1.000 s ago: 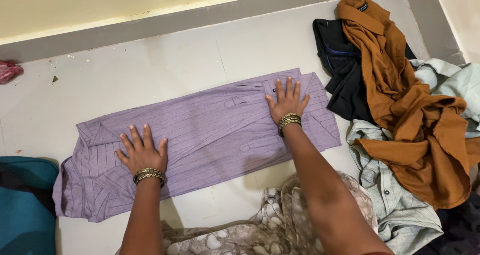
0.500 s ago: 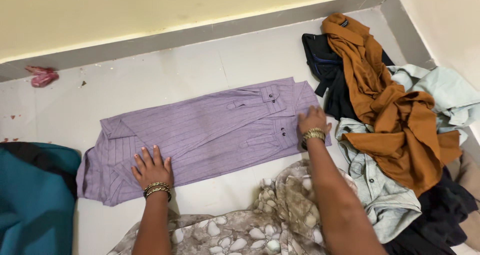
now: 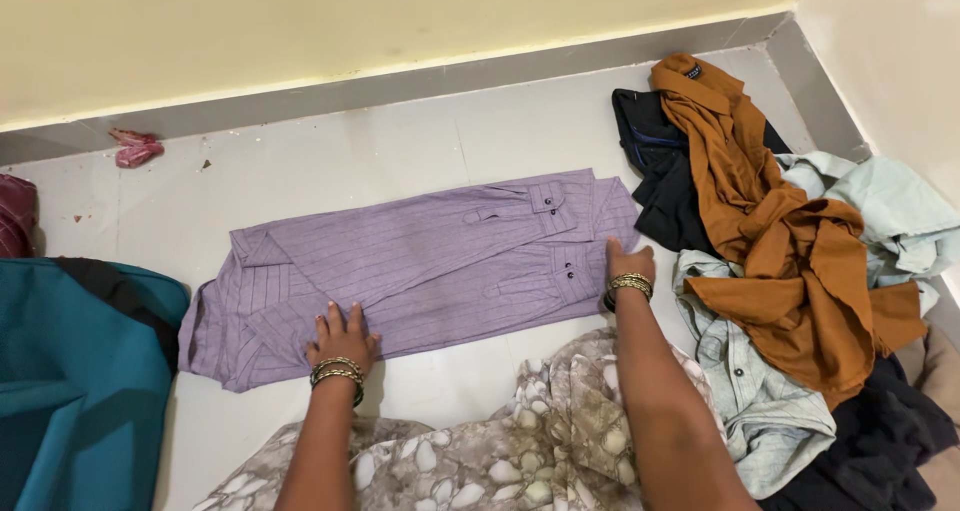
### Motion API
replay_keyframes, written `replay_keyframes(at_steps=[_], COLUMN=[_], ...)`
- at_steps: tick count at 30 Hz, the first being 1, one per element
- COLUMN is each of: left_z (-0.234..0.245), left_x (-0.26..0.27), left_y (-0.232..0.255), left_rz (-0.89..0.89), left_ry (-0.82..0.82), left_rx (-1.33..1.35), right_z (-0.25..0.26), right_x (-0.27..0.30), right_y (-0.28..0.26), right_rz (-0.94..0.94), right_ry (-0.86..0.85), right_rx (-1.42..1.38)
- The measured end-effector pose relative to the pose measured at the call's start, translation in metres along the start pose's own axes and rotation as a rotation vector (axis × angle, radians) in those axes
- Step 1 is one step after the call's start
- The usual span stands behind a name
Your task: The person folds a shirt on the floor by tucking in the sleeves, folding the sides toward the center, and then folding the garment in half.
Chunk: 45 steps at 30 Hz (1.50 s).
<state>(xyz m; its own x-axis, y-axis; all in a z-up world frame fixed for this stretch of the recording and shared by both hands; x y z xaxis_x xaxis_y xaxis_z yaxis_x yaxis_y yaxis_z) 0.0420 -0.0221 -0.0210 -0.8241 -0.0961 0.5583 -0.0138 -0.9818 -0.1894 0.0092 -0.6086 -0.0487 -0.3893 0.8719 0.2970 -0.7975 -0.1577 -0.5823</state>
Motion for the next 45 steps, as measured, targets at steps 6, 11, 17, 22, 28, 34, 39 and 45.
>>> replay_keyframes(at_steps=[6, 11, 17, 22, 28, 34, 39, 45], left_z=[0.037, 0.048, 0.048, 0.044, 0.046, 0.047, 0.034, 0.028], left_x=[0.039, 0.052, 0.041, 0.029, 0.026, 0.020, 0.013, 0.029], left_y=[0.019, 0.025, 0.044, 0.055, 0.058, 0.061, 0.070, 0.099], left_rz=[-0.190, -0.238, -0.256, -0.299, -0.305, -0.294, -0.312, -0.423], left_ry=[0.027, 0.005, -0.064, -0.067, -0.118, -0.124, -0.074, -0.091], left_rx=[-0.106, -0.157, -0.141, -0.084, -0.025, 0.009, -0.006, -0.029], right_z=[-0.030, -0.039, -0.046, -0.066, -0.069, -0.078, -0.073, -0.041], right_x=[-0.007, -0.014, 0.001, -0.017, -0.012, -0.001, -0.014, -0.028], right_y=[-0.024, -0.036, -0.045, -0.048, -0.033, -0.050, -0.047, -0.045], right_rz=[0.125, 0.203, 0.000, 0.218, -0.143, -0.001, 0.056, 0.137], right_ry=[-0.156, -0.091, -0.184, -0.131, -0.267, -0.315, -0.359, -0.242], right_rx=[-0.023, -0.291, -0.214, -0.278, -0.737, -0.610, -0.624, -0.498])
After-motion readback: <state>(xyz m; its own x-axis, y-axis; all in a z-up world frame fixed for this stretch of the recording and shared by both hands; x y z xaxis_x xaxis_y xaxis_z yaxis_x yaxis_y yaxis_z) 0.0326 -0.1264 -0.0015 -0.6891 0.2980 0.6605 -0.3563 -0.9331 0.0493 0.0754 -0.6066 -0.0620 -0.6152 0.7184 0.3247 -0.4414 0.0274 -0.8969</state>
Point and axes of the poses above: each hand's wrist, its own x-axis away from the middle knuckle, its own z-axis out of the back of the hand, y = z × x, the point moved 8 cm from there along -x, towards the middle knuckle, and after that the axes turned 14 degrees about -x, right-handed, at the moved point
